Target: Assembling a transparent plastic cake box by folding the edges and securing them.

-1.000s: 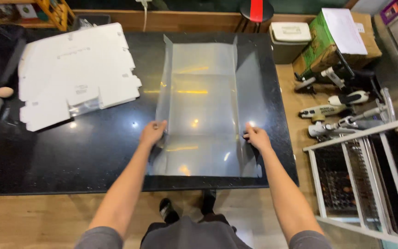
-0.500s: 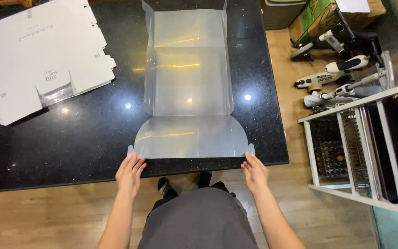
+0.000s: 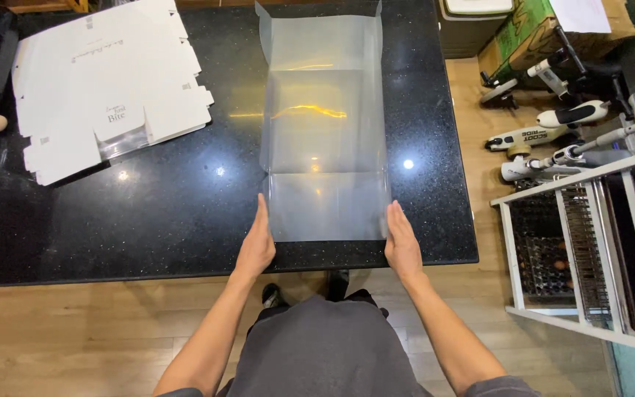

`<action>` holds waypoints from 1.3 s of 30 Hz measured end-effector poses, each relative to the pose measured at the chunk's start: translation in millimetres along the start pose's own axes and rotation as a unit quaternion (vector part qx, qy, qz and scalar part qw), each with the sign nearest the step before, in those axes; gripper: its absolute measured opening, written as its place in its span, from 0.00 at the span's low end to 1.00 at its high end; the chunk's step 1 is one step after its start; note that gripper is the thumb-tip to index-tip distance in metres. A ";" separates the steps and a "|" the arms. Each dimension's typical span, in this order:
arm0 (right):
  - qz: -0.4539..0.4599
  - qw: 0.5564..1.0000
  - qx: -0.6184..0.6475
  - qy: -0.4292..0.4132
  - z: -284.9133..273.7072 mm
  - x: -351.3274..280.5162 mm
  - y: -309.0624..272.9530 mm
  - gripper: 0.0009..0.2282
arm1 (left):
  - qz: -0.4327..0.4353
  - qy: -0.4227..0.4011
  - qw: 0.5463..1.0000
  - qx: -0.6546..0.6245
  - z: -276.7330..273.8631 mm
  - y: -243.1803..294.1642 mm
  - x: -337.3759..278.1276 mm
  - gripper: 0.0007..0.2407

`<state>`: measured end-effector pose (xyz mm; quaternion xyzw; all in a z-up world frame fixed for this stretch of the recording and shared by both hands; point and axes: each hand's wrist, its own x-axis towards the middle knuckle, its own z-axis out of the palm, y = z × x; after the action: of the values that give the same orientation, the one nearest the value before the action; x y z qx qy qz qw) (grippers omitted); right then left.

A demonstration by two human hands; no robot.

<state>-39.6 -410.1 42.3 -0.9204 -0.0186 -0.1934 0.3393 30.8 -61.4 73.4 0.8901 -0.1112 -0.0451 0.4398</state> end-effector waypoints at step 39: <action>0.234 0.960 0.151 -0.037 -9.9 6.9 4.4 0.17 | 0.005 0.076 0.995 0.068 1.1 -63.8 -6.7 0.15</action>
<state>-35.9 -420.4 49.0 -0.8437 0.1556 -0.0692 0.5090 34.3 -23.1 22.0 0.9181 -0.0849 0.0323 0.3858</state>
